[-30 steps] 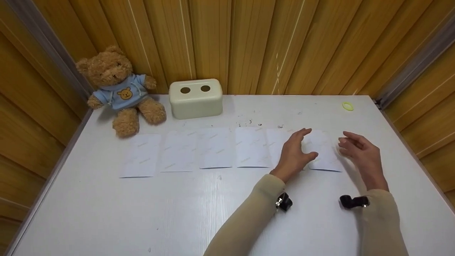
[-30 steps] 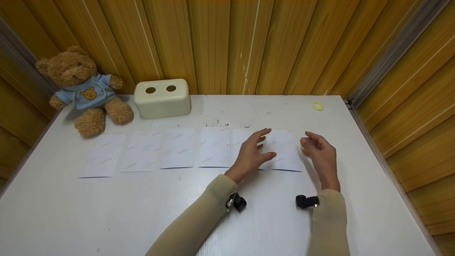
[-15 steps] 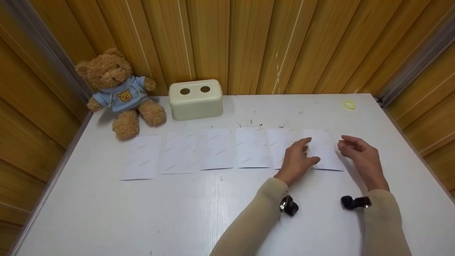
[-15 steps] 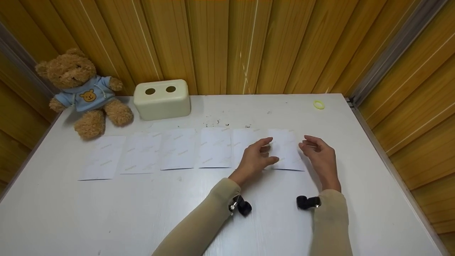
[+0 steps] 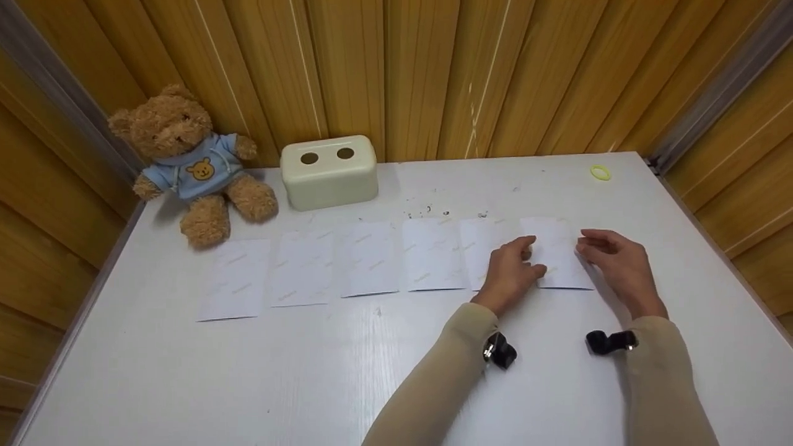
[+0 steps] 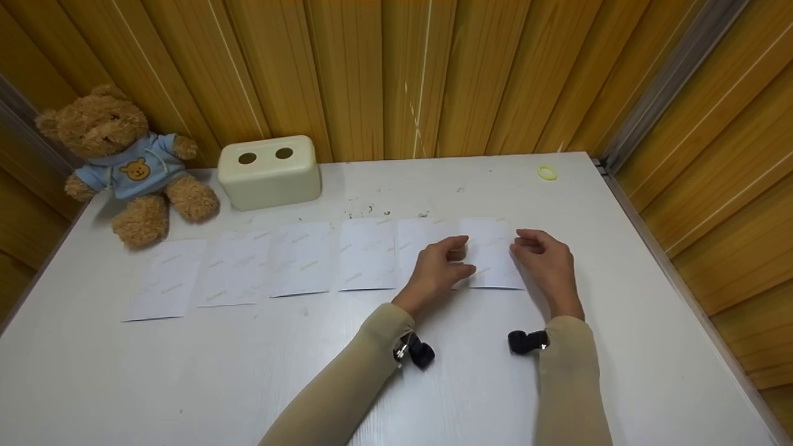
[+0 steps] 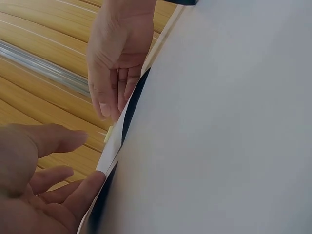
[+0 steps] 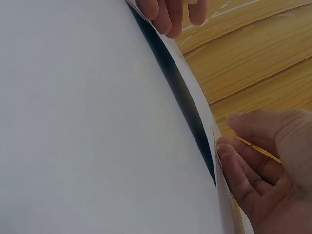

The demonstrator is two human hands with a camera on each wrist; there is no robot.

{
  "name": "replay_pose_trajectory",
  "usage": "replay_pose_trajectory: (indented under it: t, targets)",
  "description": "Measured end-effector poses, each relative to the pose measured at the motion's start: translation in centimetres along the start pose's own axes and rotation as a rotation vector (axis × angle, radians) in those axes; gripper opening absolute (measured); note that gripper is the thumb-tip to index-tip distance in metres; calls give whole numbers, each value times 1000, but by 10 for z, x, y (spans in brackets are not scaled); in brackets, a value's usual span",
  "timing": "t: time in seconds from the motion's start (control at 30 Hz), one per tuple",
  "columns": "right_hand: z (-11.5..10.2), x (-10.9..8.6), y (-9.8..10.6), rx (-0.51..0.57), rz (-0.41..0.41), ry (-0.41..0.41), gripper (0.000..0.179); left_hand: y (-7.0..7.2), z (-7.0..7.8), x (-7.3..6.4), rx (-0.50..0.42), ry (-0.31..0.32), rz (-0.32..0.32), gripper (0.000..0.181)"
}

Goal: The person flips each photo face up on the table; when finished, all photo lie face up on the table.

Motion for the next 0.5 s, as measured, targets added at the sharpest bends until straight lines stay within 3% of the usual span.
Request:
replay_pose_trajectory:
  t: [0.13, 0.3, 0.5]
  targets:
    - [-4, 1, 0, -24, 1, 23, 49, 0, 2, 2, 60, -10, 6, 51]
    - [-5, 0, 2, -39, 5, -9, 48, 0, 1, 2, 51, 7, 18, 47]
    - [-9, -2, -1, -97, -60, 1, 68, -1, -1, 2, 12, 18, 40, 43]
Point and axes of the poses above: each hand's wrist, its own x-axis towards the middle knuckle, its own y-axis out of the back of the hand, z = x × y, the point moved 7 cm from there along x, towards the middle knuckle, and after that the axes turned 12 degrees about z, right-handed, at the moved point
